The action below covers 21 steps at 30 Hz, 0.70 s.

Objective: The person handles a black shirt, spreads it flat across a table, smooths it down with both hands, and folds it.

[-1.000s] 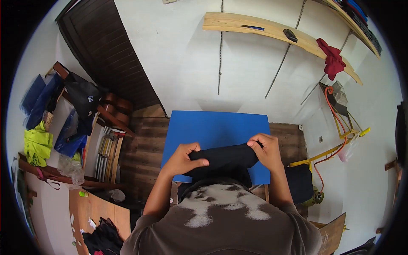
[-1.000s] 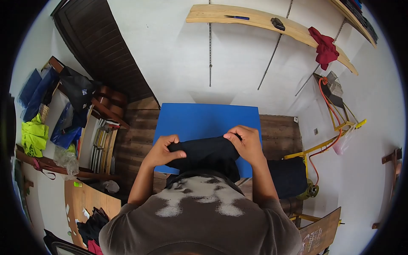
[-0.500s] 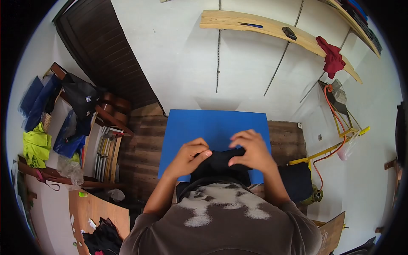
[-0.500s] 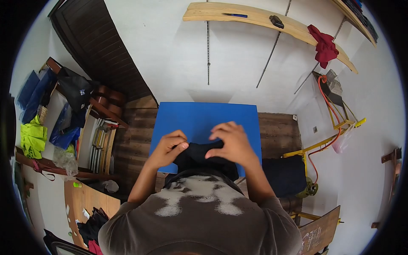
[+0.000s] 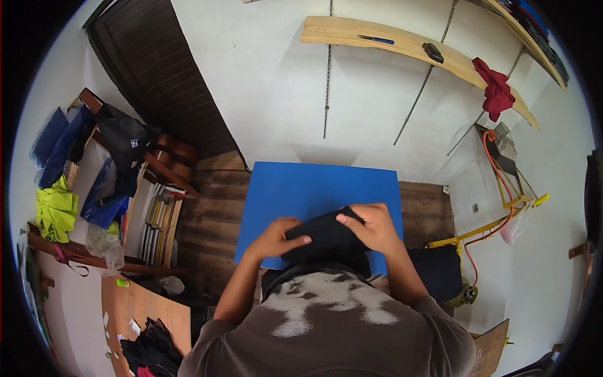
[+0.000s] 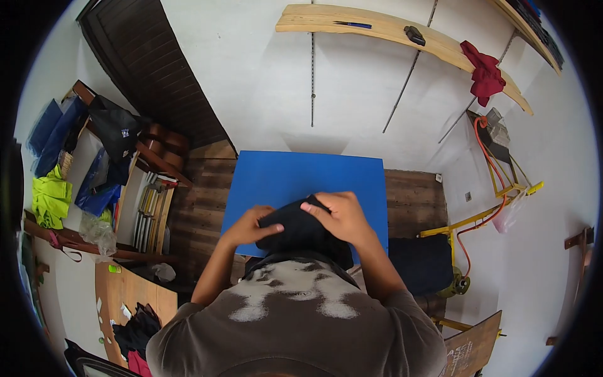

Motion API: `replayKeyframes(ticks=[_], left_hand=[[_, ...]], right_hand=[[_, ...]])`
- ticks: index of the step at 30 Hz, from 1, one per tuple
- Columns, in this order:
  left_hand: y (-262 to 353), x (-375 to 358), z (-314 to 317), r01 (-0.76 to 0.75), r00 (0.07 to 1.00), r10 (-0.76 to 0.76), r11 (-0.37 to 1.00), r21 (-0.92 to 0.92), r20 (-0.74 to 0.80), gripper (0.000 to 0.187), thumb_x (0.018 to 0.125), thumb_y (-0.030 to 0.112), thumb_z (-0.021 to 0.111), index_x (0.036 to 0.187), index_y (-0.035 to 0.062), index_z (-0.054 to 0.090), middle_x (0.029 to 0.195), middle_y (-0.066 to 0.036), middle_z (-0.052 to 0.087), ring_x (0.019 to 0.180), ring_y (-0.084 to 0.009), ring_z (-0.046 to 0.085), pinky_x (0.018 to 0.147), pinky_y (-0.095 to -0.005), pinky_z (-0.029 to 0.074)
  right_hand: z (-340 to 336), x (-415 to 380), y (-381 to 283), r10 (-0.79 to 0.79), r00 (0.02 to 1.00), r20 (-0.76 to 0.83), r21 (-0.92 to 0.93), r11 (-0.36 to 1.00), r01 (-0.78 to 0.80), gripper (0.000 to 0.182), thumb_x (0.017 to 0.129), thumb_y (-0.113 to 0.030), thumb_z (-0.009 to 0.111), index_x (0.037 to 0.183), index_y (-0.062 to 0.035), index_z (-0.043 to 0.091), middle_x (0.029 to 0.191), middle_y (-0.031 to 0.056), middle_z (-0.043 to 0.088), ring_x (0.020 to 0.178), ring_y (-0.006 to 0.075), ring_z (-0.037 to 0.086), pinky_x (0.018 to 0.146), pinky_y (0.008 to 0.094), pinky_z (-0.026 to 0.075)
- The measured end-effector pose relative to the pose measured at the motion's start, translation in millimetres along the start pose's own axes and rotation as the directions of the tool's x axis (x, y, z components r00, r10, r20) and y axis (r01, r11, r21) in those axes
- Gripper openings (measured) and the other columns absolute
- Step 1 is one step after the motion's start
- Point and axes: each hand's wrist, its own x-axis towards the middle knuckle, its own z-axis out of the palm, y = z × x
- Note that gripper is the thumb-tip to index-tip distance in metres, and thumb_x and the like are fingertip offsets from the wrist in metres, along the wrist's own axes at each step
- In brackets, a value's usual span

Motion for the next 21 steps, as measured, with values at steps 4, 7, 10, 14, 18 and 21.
replayKeyframes(ticks=[4,7,10,14,18,21], left_hand=[[27,9,-66,0.274,0.957,-0.274,0.962,0.016,0.096,0.024,0.096,0.023,0.085,0.096,0.0027,0.073,0.076,0.004,0.063,0.073,-0.0056,0.056,0.062,-0.0272,0.045],[84,20,-121,0.151,0.986,-0.152,0.988,0.016,0.071,0.022,0.088,0.009,0.088,0.088,0.0042,0.066,0.078,0.005,0.062,0.076,-0.0046,0.056,0.066,-0.0257,0.045],[96,35,-144,-0.114,0.988,0.078,0.954,-0.279,-0.135,0.03,0.078,-0.002,0.09,0.085,0.0063,0.063,0.082,0.003,0.064,0.081,-0.0087,0.061,0.079,-0.0254,0.048],[73,72,-81,-0.332,0.816,-0.183,0.629,-0.703,-0.549,0.061,0.091,0.036,0.087,0.135,0.0013,0.065,0.122,-0.009,0.071,0.117,-0.0244,0.068,0.11,-0.0413,0.05],[-3,68,7,0.251,0.888,-0.379,-0.072,-0.965,0.259,0.117,0.09,0.094,0.045,0.158,-0.0014,0.048,0.161,-0.019,0.054,0.147,-0.035,0.052,0.126,-0.0494,0.038],[-13,33,57,0.549,0.707,-0.545,0.021,-0.835,0.451,0.1,0.097,0.085,0.047,0.146,-0.0011,0.06,0.142,-0.018,0.068,0.133,-0.0286,0.065,0.119,-0.0434,0.046]], right_hand=[[-6,6,5,0.006,0.999,-0.052,0.019,1.0,-0.005,0.017,0.1,-0.016,0.077,0.102,0.0002,0.076,0.076,0.012,0.069,0.063,0.0174,0.067,0.06,0.03,0.049],[-12,16,-10,0.007,1.0,-0.007,0.064,0.998,-0.007,0.015,0.102,-0.015,0.073,0.103,-0.0005,0.072,0.075,0.011,0.067,0.061,0.0146,0.063,0.059,0.0292,0.046],[-16,25,-21,-0.036,0.999,-0.006,0.188,0.982,0.036,0.013,0.103,-0.014,0.071,0.103,-0.0011,0.069,0.069,0.0069,0.059,0.057,0.0126,0.053,0.057,0.0286,0.043],[-12,33,-15,0.068,0.994,-0.088,0.32,0.947,-0.036,0.012,0.106,-0.014,0.065,0.104,-0.0022,0.066,0.073,-0.002,0.055,0.067,0.006,0.048,0.065,0.0244,0.042],[12,29,30,0.355,0.913,-0.201,0.645,0.749,-0.15,0.014,0.108,-0.015,0.062,0.104,-0.0028,0.067,0.088,-0.005,0.06,0.084,0.0048,0.051,0.078,0.0224,0.042],[14,-4,74,0.548,0.833,-0.083,0.682,0.64,-0.354,0.016,0.108,-0.018,0.064,0.107,-0.0035,0.068,0.097,-0.0054,0.062,0.095,0.0051,0.052,0.089,0.0226,0.042]])
